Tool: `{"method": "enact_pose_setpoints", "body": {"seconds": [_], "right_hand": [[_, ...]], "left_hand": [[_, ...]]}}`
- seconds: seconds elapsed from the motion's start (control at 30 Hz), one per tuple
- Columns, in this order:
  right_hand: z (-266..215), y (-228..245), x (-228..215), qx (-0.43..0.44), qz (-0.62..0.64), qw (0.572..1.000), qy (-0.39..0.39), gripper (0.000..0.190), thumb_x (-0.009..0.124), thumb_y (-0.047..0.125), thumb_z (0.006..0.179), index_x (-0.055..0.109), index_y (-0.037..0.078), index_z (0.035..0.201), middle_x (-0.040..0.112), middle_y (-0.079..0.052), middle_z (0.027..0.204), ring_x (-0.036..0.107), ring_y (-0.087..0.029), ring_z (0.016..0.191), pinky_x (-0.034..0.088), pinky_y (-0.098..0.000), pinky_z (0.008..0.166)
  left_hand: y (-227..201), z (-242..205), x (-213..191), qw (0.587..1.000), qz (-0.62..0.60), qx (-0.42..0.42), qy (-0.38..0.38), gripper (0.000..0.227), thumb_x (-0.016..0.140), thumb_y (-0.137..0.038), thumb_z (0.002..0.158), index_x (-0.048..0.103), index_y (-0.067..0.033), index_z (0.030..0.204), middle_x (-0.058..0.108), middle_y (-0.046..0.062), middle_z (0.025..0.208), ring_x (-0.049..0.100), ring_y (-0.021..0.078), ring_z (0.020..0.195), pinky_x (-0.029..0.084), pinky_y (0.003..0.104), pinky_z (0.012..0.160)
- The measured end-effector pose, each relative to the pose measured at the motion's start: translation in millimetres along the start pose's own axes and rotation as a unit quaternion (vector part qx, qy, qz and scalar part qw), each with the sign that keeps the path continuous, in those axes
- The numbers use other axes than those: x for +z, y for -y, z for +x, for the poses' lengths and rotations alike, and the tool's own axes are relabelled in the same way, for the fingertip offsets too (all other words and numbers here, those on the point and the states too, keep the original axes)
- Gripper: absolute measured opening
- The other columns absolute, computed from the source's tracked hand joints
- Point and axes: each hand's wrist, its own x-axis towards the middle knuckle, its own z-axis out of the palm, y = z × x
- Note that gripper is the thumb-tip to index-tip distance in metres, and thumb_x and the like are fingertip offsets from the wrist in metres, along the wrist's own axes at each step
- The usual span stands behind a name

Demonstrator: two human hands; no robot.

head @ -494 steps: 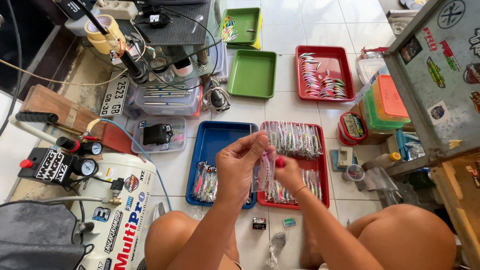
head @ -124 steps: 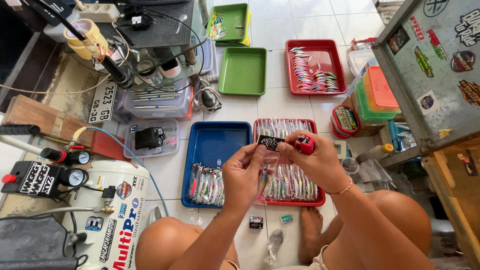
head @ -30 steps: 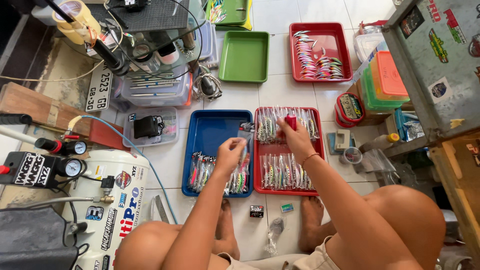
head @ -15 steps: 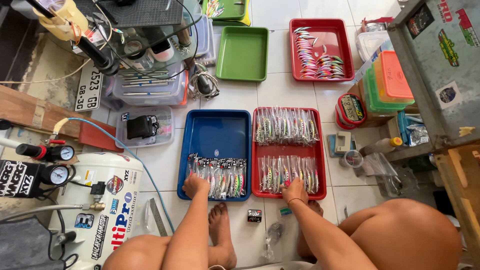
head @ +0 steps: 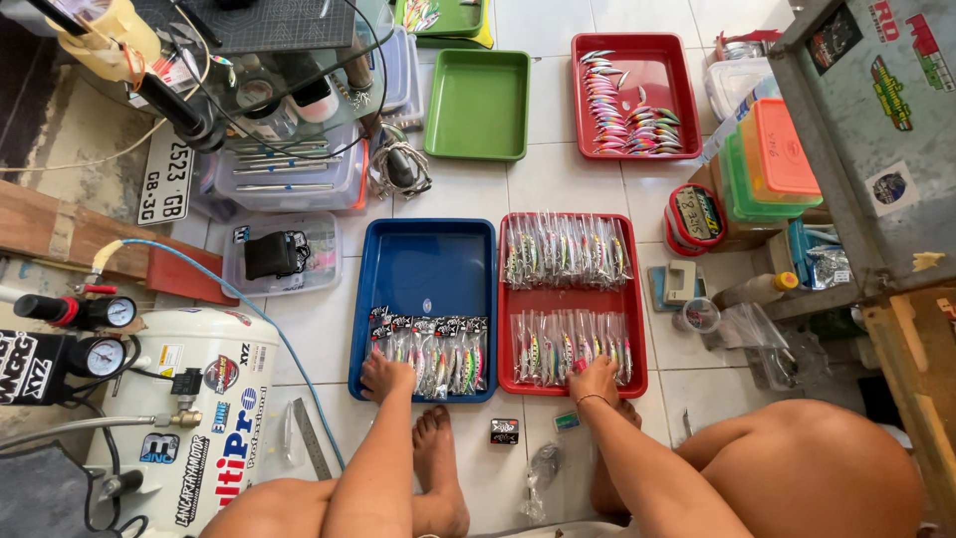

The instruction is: The person places small fishing lures into plastic bags and staples the bags shut using a red stapler.

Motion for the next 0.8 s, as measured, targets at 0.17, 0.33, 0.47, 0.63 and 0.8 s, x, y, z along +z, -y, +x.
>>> {"method": "enact_pose_setpoints", "body": {"seconds": [0.17,0.33,0.47,0.63,0.8], "right_hand": [[35.6,-23.8,19.0,0.037,0.019,0.999,-0.007,0.058,0.082,0.03,0.082,0.056,0.006,0.128,0.053,-0.017,0.136,0.065,-0.044,0.121,0.053,-0.0625,0.096],[48.0,-33.6,27.2,0.071,0.063,0.995,-0.025,0.062,0.083,0.019,0.076,0.054,0.0,0.128,0.062,-0.021,0.129,0.066,-0.042,0.12,0.053,-0.0583,0.096],[47.4,-37.2,30.3,0.044,0.056,0.996,-0.048,0.054,0.089,0.03,0.071,0.071,0.005,0.116,0.073,-0.018,0.117,0.07,-0.036,0.117,0.056,-0.0472,0.098],[18.5,13.2,0.0,-0.026,0.251,0.966,-0.058,0.046,0.094,0.035,0.063,0.076,0.013,0.099,0.077,-0.013,0.093,0.074,-0.031,0.1,0.056,-0.0409,0.089],[-82.9,112.6,-92.3,-0.236,0.503,0.82,0.14,0.042,0.097,0.01,0.068,0.071,0.001,0.1,0.067,-0.012,0.065,0.065,-0.02,0.047,0.055,-0.0302,0.047]], "left_hand": [[-0.2,-3.2,-5.1,1.0,0.009,-0.02,0.003,0.064,0.04,-0.026,0.105,0.021,-0.0252,0.167,0.011,0.009,0.175,0.012,0.0425,0.158,0.005,0.065,0.124],[-24.4,-26.1,-12.8,0.999,-0.04,-0.022,-0.028,0.063,0.046,-0.021,0.104,0.03,-0.0183,0.165,0.017,0.015,0.173,0.014,0.0429,0.158,0.007,0.058,0.127],[-47.2,-70.3,-9.7,0.973,-0.157,0.106,-0.129,0.061,0.051,-0.006,0.095,0.047,-0.0107,0.156,0.03,0.022,0.165,0.028,0.0457,0.153,0.023,0.055,0.126],[-108.0,-113.6,-26.7,0.941,-0.272,0.196,-0.038,0.04,0.064,-0.026,0.093,0.071,-0.0176,0.131,0.07,0.014,0.126,0.069,0.0331,0.116,0.052,0.045,0.1],[-170.0,-194.9,-93.8,0.833,-0.387,0.31,0.245,0.07,0.085,-0.039,0.084,0.06,-0.0163,0.145,0.073,0.014,0.125,0.07,0.0272,0.118,0.055,0.04,0.104]]}}
